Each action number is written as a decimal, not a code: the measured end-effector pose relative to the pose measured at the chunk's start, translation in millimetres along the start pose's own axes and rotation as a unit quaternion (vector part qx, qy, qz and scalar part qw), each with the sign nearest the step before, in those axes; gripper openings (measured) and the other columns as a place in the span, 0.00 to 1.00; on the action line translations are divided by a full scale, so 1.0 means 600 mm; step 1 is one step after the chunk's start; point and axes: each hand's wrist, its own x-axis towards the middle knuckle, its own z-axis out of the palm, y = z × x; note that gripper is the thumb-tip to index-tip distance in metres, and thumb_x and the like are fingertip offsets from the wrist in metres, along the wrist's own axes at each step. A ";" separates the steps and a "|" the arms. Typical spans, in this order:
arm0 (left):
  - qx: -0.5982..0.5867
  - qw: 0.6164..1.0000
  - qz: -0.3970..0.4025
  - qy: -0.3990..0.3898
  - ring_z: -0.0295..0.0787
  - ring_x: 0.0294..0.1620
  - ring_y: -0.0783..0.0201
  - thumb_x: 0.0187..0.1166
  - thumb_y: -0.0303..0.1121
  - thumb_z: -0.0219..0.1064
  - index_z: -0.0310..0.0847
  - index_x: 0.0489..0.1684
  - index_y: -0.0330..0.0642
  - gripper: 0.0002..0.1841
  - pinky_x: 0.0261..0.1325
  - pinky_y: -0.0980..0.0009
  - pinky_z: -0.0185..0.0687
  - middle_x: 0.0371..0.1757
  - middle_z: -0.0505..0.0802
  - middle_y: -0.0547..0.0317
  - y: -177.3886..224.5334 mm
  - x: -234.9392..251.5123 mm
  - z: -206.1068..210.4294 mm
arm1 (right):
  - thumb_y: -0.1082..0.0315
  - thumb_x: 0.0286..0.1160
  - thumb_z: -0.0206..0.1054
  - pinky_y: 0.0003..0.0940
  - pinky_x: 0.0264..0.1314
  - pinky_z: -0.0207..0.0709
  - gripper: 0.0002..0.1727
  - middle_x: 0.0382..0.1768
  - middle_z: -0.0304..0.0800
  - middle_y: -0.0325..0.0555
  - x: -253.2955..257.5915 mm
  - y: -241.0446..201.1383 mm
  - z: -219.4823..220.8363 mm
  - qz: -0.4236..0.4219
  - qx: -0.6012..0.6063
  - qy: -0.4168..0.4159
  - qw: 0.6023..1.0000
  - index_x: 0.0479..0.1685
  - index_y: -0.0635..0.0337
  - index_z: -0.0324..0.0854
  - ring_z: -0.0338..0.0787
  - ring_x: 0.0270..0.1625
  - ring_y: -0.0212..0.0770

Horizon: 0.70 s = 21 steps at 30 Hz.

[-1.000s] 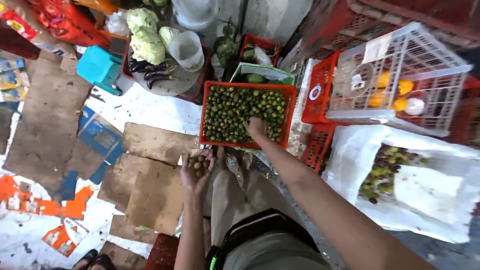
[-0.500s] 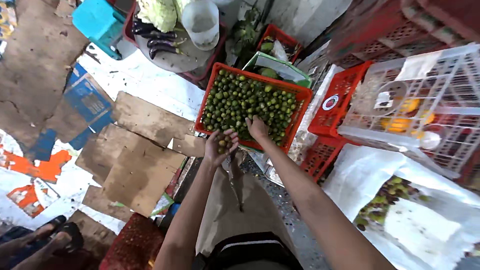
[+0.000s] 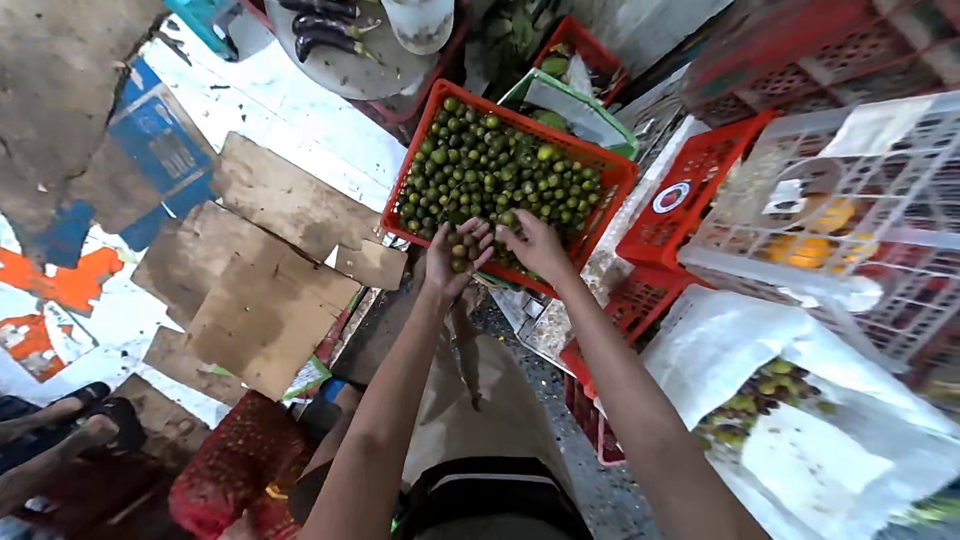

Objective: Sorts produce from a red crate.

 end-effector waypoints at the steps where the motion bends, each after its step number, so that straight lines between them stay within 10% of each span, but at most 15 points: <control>1: 0.054 0.978 0.067 -0.189 0.88 0.61 0.58 0.93 0.53 0.33 0.72 0.78 0.40 0.32 0.67 0.59 0.84 0.64 0.89 0.47 -0.039 0.099 -0.100 | 0.54 0.85 0.66 0.52 0.60 0.88 0.25 0.53 0.94 0.55 -0.020 -0.021 0.003 0.001 -0.023 -0.006 1.000 0.73 0.60 0.79 0.95 0.51 0.48; 3: 0.068 0.977 0.087 -0.184 0.90 0.41 0.66 0.88 0.63 0.44 0.83 0.67 0.54 0.30 0.45 0.66 0.88 0.48 0.92 0.59 -0.081 0.163 -0.136 | 0.51 0.82 0.69 0.57 0.57 0.87 0.27 0.54 0.92 0.57 -0.058 -0.061 0.019 0.029 -0.069 -0.010 0.997 0.73 0.58 0.79 0.94 0.50 0.53; 8: 0.047 0.989 0.064 -0.122 0.91 0.38 0.68 0.84 0.63 0.55 0.87 0.58 0.55 0.26 0.38 0.71 0.88 0.44 0.93 0.60 -0.099 0.156 -0.141 | 0.46 0.82 0.68 0.54 0.52 0.88 0.26 0.58 0.89 0.53 -0.076 -0.063 0.018 0.019 -0.121 0.046 0.991 0.69 0.54 0.84 0.92 0.49 0.51; 13: 0.014 0.987 0.064 -0.147 0.80 0.20 0.72 0.87 0.59 0.55 0.82 0.41 0.50 0.22 0.18 0.81 0.75 0.36 0.88 0.60 -0.063 0.166 -0.193 | 0.54 0.90 0.57 0.53 0.77 0.77 0.22 0.71 0.83 0.56 0.081 0.008 -0.064 -0.005 -0.141 0.172 0.975 0.73 0.54 0.83 0.83 0.74 0.54; 21: 0.016 0.982 0.079 -0.169 0.74 0.13 0.78 0.90 0.60 0.49 0.79 0.33 0.50 0.26 0.10 0.86 0.67 0.32 0.86 0.63 0.021 0.156 -0.258 | 0.31 0.80 0.54 0.81 0.80 0.50 0.34 0.86 0.68 0.46 0.285 -0.009 0.087 -0.109 -0.408 0.015 0.906 0.86 0.27 0.69 0.64 0.87 0.64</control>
